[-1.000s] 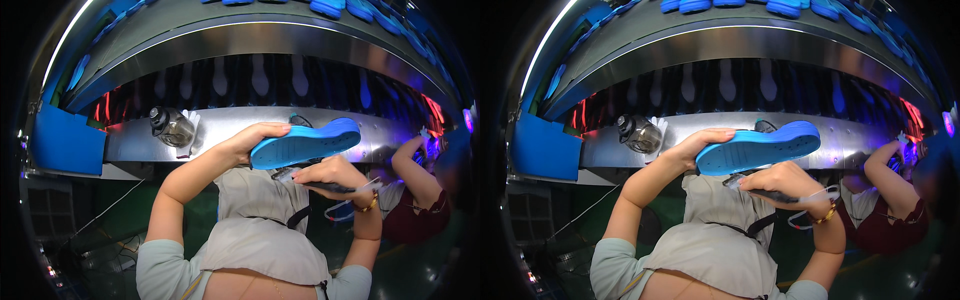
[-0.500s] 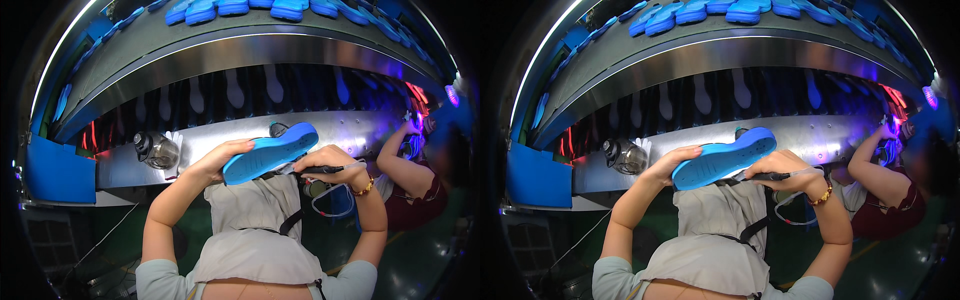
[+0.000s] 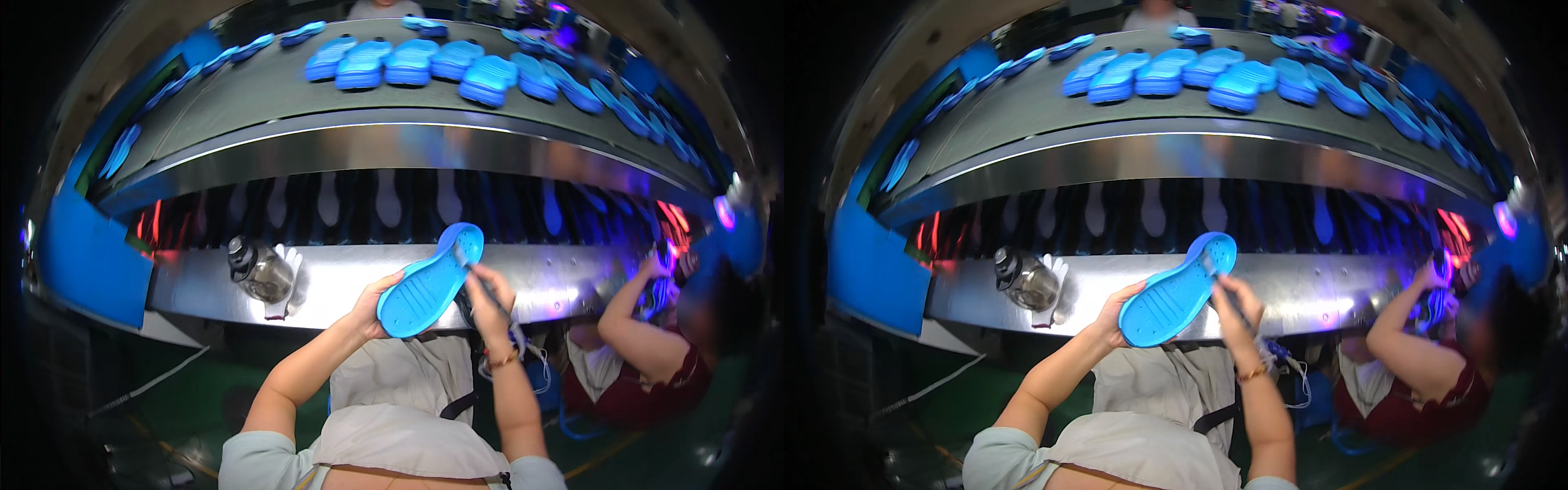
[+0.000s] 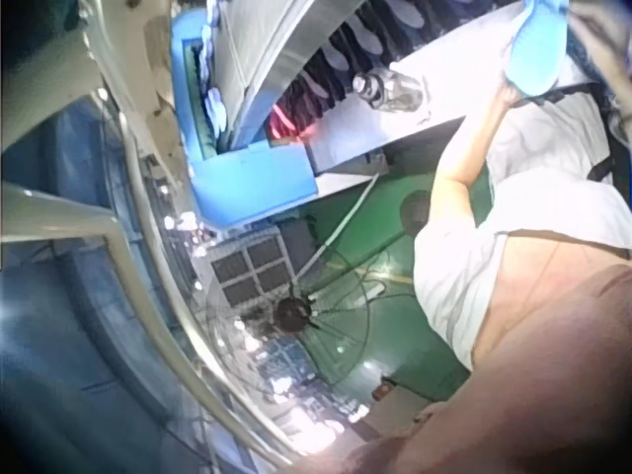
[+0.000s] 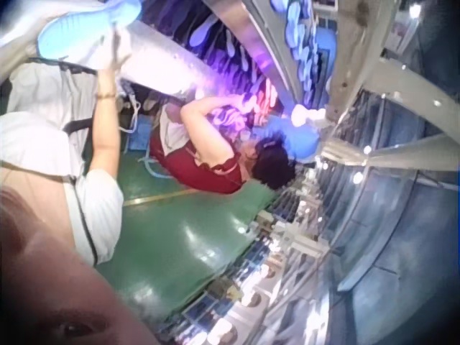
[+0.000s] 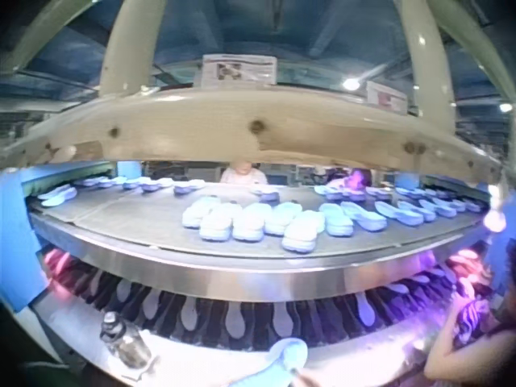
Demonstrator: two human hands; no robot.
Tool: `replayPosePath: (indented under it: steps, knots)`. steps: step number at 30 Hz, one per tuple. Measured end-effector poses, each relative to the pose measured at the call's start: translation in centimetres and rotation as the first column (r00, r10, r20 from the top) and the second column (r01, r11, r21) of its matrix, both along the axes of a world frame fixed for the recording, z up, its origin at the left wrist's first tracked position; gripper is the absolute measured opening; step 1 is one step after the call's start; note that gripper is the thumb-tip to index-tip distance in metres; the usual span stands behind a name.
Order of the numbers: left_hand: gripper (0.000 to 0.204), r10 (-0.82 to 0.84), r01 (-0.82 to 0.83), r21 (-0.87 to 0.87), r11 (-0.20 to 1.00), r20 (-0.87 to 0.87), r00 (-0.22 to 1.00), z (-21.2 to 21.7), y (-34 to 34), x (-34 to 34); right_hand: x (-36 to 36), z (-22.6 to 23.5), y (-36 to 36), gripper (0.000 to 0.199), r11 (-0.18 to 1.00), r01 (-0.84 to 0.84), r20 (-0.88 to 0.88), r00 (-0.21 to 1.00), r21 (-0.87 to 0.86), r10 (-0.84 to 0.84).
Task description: The person picks shoe soles from a conveyor belt and applies adhesive across the soles using a dispensing brush tool.
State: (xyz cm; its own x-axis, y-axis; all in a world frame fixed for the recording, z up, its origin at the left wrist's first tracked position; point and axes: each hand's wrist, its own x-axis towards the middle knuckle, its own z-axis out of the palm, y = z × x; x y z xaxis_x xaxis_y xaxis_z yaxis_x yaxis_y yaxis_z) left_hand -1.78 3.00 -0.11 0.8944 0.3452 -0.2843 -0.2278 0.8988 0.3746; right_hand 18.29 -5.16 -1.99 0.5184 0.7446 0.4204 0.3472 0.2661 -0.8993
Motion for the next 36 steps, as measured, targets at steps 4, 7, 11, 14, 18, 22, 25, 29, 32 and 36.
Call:
replayPosePath:
  steps: [4,7,11,14,18,22,25,29,32,36]
  knots:
    - [0.057,0.145,-0.142,-0.106,0.984,0.026,0.989,-4.2,0.0,-2.3,-1.6,1.5,-5.3,0.022,0.8,-0.577,-0.34,0.794,-0.164,0.503]
    - [0.06,0.164,-0.155,-0.059,0.986,0.192,0.968,-3.6,-1.1,-4.6,0.8,-1.8,-8.5,0.026,0.934,-0.292,-0.694,0.63,0.203,0.348]
    - [0.064,0.356,-0.432,0.202,0.879,0.325,0.876,-0.8,-0.8,-11.3,1.9,-3.9,-8.1,0.027,0.989,-0.119,-0.787,0.602,0.084,0.139]
    - [0.067,0.459,-0.688,0.33,0.647,0.552,0.696,4.7,3.0,-15.1,1.0,-4.1,-7.9,0.027,0.985,-0.168,-0.756,0.64,0.035,0.136]
    - [0.071,0.453,-0.842,0.136,0.522,0.792,0.409,11.9,14.6,-20.7,-0.2,-3.4,-7.3,0.026,0.994,-0.112,-0.79,0.607,0.022,0.086]
    - [0.092,0.859,-0.903,-0.399,0.162,0.508,-0.071,14.8,26.5,-23.8,-0.2,-5.6,-7.6,0.026,0.987,-0.154,-0.804,0.58,0.053,0.134]
    - [0.047,0.843,-0.937,0.226,0.264,0.418,0.339,16.9,27.6,-14.1,0.2,-6.1,-8.3,0.026,0.997,-0.064,-0.821,0.571,-0.041,0.003]
    - [0.077,0.905,-0.102,0.966,-0.237,0.258,0.338,17.9,26.7,-4.5,1.1,-6.4,-8.9,0.027,0.995,-0.099,-0.816,0.577,-0.026,0.036]
    - [0.073,0.965,0.448,0.872,-0.196,0.092,0.244,15.1,29.1,-2.3,1.1,-6.2,-9.2,0.029,0.997,-0.066,-0.804,0.594,-0.041,0.007]
    - [0.067,0.967,0.604,0.791,-0.103,-0.063,0.248,15.2,29.3,-1.1,2.0,-7.2,-10.7,0.031,0.975,-0.081,-0.874,0.462,-0.208,-0.148]
